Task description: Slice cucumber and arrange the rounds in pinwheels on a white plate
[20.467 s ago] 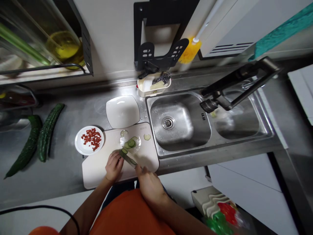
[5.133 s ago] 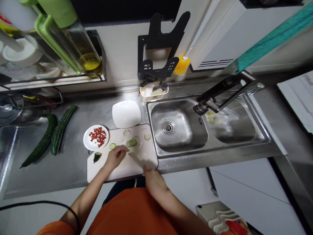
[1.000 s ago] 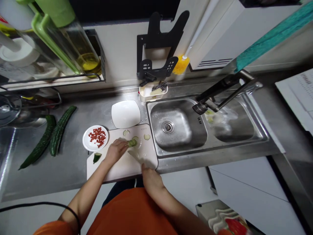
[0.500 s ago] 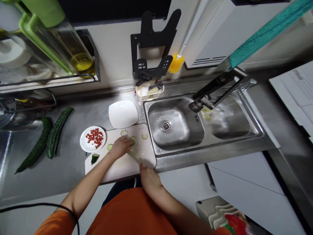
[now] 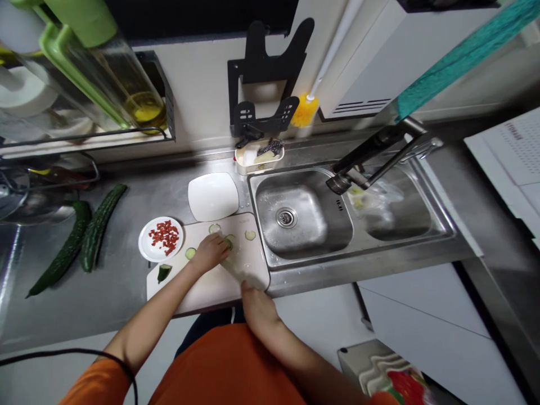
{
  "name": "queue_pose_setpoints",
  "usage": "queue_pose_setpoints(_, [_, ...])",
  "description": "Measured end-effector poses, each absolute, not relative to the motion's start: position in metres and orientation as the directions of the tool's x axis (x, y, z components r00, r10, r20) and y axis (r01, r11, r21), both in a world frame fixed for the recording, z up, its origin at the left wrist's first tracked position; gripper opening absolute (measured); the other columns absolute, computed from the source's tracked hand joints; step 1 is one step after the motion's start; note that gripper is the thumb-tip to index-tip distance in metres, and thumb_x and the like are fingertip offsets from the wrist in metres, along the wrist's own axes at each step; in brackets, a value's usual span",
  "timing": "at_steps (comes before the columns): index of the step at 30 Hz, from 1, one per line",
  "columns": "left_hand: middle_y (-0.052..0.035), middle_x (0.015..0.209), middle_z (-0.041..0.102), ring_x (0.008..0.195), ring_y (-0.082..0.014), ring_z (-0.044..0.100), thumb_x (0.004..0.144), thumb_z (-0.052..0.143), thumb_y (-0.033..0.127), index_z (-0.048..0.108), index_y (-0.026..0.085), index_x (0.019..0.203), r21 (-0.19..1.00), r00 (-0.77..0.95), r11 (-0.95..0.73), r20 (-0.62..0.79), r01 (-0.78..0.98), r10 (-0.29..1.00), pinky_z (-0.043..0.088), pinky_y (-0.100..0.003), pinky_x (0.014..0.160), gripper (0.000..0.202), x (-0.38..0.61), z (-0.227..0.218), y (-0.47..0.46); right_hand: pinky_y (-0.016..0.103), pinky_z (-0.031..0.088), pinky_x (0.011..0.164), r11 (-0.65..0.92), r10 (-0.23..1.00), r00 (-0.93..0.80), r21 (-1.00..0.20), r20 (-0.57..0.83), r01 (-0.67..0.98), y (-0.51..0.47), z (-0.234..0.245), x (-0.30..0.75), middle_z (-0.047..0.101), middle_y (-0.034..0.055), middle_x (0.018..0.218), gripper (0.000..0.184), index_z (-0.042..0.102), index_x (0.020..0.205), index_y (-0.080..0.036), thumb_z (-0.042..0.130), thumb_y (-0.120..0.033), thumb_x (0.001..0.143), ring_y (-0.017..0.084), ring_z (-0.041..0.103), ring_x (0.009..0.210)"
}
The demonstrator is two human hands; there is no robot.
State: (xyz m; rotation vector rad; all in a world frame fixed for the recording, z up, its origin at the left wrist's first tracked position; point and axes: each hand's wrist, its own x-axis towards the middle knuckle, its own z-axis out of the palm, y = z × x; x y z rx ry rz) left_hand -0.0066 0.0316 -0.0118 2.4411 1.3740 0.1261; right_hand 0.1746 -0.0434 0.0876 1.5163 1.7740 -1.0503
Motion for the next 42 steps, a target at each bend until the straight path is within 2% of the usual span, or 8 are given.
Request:
queue_pose_setpoints(4, [-0.0077, 0.078, 0.062, 0.084, -0.0207, 0.054, 0.084, 0.053, 0.02, 0.065, 0.016, 0.08, 0.404, 0.465, -0.412, -0.037, 0.816, 0.884, 0.043, -0.034, 0.08, 0.013, -0.007, -0.013, 0.028, 0.029, 0.048, 0.07, 0.064, 0.533, -0.206, -0.203, -0.821, 0.977, -0.045, 0.086, 0.175, 0.069, 0.0148, 0.1, 0.048, 0.052, 0.121, -0.012, 0.028, 0.002, 0.083, 0.025, 0.066, 0.093])
queue_pose_setpoints(8, [-0.0054, 0.083, 0.065, 0.087, -0.019, 0.056, 0.078, 0.057, 0.014, 0.066, 0.018, 0.086, 0.588, 0.27, -0.204, -0.027, 0.783, 0.962, 0.044, -0.03, 0.081, 0.013, -0.01, -0.014, 0.021, 0.029, 0.047, 0.071, 0.068, 0.534, -0.203, -0.198, -0.821, 0.978, -0.046, 0.086, 0.175, 0.069, 0.0145, 0.101, 0.049, 0.051, 0.123, -0.013, 0.028, 0.002, 0.082, 0.025, 0.066, 0.094])
queue_pose_setpoints(16, [0.0004, 0.073, 0.068, 0.065, -0.0115, 0.059, 0.08, 0.056, 0.03, 0.071, 0.02, 0.092, 0.823, -0.126, 0.368, -0.349, 0.433, 0.928, 0.045, -0.021, 0.063, 0.021, -0.031, -0.001, -0.004, 0.027, 0.046, 0.067, 0.099, 0.541, -0.234, -0.216, -0.808, 0.971, -0.047, 0.081, 0.184, 0.07, 0.0123, 0.095, 0.052, 0.051, 0.12, -0.014, 0.031, 0.005, 0.077, 0.024, 0.067, 0.09])
queue_pose_setpoints(19, [-0.0014, 0.079, 0.072, 0.071, -0.0136, 0.063, 0.074, 0.061, 0.031, 0.072, 0.019, 0.089, 0.798, -0.169, 0.508, -0.479, 0.325, 0.861, 0.047, -0.023, 0.067, 0.022, -0.037, 0.0, -0.015, 0.025, 0.045, 0.066, 0.103, 0.566, -0.237, -0.217, -0.79, 0.971, -0.048, 0.079, 0.189, 0.07, 0.0111, 0.092, 0.052, 0.052, 0.117, -0.015, 0.032, 0.007, 0.074, 0.023, 0.067, 0.089])
queue_pose_setpoints(22, [-0.0006, 0.079, 0.072, 0.073, -0.0145, 0.064, 0.072, 0.062, 0.031, 0.072, 0.02, 0.084, 0.731, -0.215, 0.573, -0.533, 0.371, 0.818, 0.047, -0.024, 0.07, 0.019, -0.039, -0.003, -0.025, 0.024, 0.044, 0.067, 0.097, 0.571, -0.229, -0.212, -0.788, 0.972, -0.046, 0.08, 0.189, 0.07, 0.0111, 0.091, 0.05, 0.052, 0.115, -0.015, 0.033, 0.007, 0.074, 0.021, 0.067, 0.088])
queue_pose_setpoints(27, [0.0025, 0.067, 0.067, 0.065, -0.012, 0.06, 0.075, 0.058, 0.032, 0.069, 0.021, 0.073, 0.625, -0.305, 0.558, -0.472, 0.546, 0.827, 0.041, -0.021, 0.065, 0.016, -0.038, -0.004, -0.033, 0.026, 0.046, 0.067, 0.116, 0.569, -0.233, -0.203, -0.789, 0.972, -0.04, 0.085, 0.177, 0.069, 0.0127, 0.094, 0.049, 0.05, 0.12, -0.015, 0.034, 0.005, 0.079, 0.022, 0.067, 0.089])
queue_pose_setpoints(33, [0.003, 0.062, 0.063, 0.062, -0.0109, 0.057, 0.079, 0.052, 0.032, 0.067, 0.02, 0.069, 0.615, -0.334, 0.541, -0.428, 0.573, 0.84, 0.038, -0.02, 0.063, 0.021, -0.033, 0.003, -0.036, 0.028, 0.047, 0.068, 0.142, 0.565, -0.267, -0.227, -0.781, 0.964, -0.036, 0.086, 0.163, 0.069, 0.012, 0.096, 0.047, 0.051, 0.119, -0.015, 0.032, 0.003, 0.079, 0.024, 0.066, 0.091])
queue_pose_setpoints(42, [0.0014, 0.065, 0.065, 0.064, -0.0122, 0.058, 0.078, 0.052, 0.029, 0.066, 0.021, 0.068, 0.55, -0.335, 0.585, -0.492, 0.596, 0.804, 0.037, -0.021, 0.063, 0.019, -0.037, 0.004, -0.035, 0.028, 0.048, 0.068, 0.125, 0.562, -0.25, -0.218, -0.789, 0.968, -0.038, 0.089, 0.148, 0.068, 0.0144, 0.098, 0.043, 0.052, 0.115, -0.014, 0.028, 0.001, 0.083, 0.024, 0.066, 0.092])
